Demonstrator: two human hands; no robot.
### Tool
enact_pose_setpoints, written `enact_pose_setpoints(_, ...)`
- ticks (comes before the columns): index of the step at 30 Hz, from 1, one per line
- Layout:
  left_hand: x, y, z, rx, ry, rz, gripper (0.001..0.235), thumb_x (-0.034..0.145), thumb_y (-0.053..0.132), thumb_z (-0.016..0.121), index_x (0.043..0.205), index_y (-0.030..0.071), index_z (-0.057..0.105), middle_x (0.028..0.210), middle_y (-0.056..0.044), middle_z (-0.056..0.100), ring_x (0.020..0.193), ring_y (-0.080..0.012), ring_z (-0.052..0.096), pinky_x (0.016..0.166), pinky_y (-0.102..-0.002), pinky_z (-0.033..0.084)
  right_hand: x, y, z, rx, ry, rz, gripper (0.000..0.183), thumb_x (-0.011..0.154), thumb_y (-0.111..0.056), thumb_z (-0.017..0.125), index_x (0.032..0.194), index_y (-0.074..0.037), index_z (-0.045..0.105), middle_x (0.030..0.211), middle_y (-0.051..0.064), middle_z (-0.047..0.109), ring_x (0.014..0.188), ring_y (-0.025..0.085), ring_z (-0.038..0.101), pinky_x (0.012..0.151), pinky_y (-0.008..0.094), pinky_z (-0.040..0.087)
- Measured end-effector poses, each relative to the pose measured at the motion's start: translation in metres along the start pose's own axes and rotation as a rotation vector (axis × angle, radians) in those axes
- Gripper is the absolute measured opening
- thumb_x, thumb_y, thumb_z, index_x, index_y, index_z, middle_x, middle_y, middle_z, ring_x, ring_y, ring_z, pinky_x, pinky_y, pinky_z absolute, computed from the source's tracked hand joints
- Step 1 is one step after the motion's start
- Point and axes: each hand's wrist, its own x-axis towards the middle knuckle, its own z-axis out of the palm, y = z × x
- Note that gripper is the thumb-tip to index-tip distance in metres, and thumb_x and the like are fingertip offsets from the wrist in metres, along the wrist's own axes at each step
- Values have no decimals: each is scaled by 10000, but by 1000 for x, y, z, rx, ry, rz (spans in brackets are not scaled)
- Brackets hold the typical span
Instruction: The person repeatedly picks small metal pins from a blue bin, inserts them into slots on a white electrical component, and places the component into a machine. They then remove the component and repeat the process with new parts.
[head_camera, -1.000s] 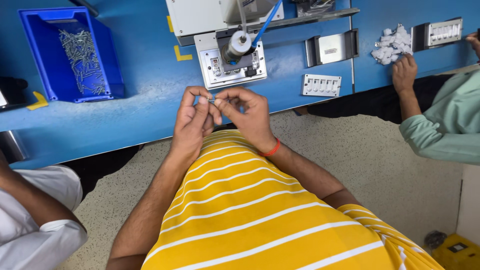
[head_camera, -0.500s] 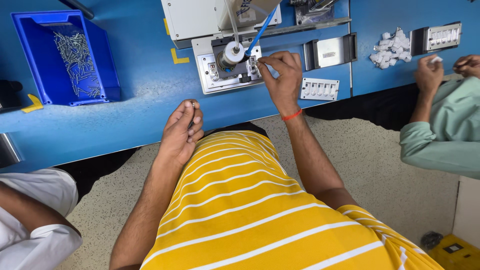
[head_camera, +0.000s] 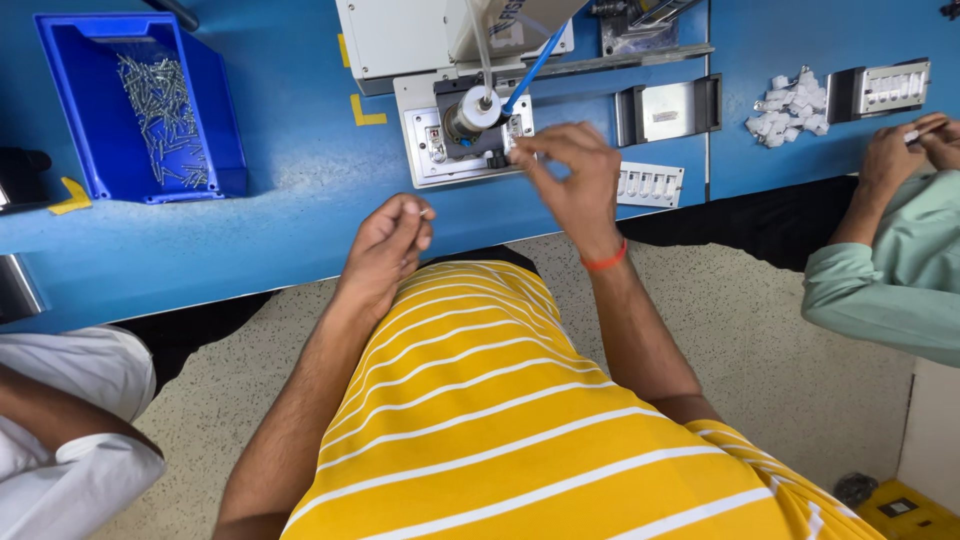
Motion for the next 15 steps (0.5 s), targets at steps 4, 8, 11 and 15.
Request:
enact_pose_setpoints(4,11,-3,18,-8,-183,135,196,1091,271,523,1049,90,586,782,21,567,683,-47,481,562,-191,343,-22,-49,-4,338,-190,76,244,864,-145,856,1092,-79,799,974,64,766,842,144,714,779,303,567)
enact_pose_setpoints(8,16,1,25,90,-267,178,226,1105,283,536,1013,80,571,781,25,552,726,-64,496,675,-212,404,-22,-66,-2,332,-129,152,171,870,-109,866,1024,-80,799,936,49,774,815,124,709,748,273,574)
enact_pose_setpoints(11,16,5,28,148,-308,207,232,1099,292,557,1013,77,575,778,26,550,737,-68,509,744,-221,450,-23,-64,-5,306,-112,159,197,850,-111,876,1025,-69,796,928,50,765,798,126,691,729,273,569)
enact_pose_setpoints(15,14,9,32,145,-320,191,244,1098,300,558,1021,69,583,798,19,564,752,-72,516,758,-224,457,-27,-58,-5,341,-131,92,142,884,-93,851,1008,-75,785,916,45,747,820,130,693,729,276,573)
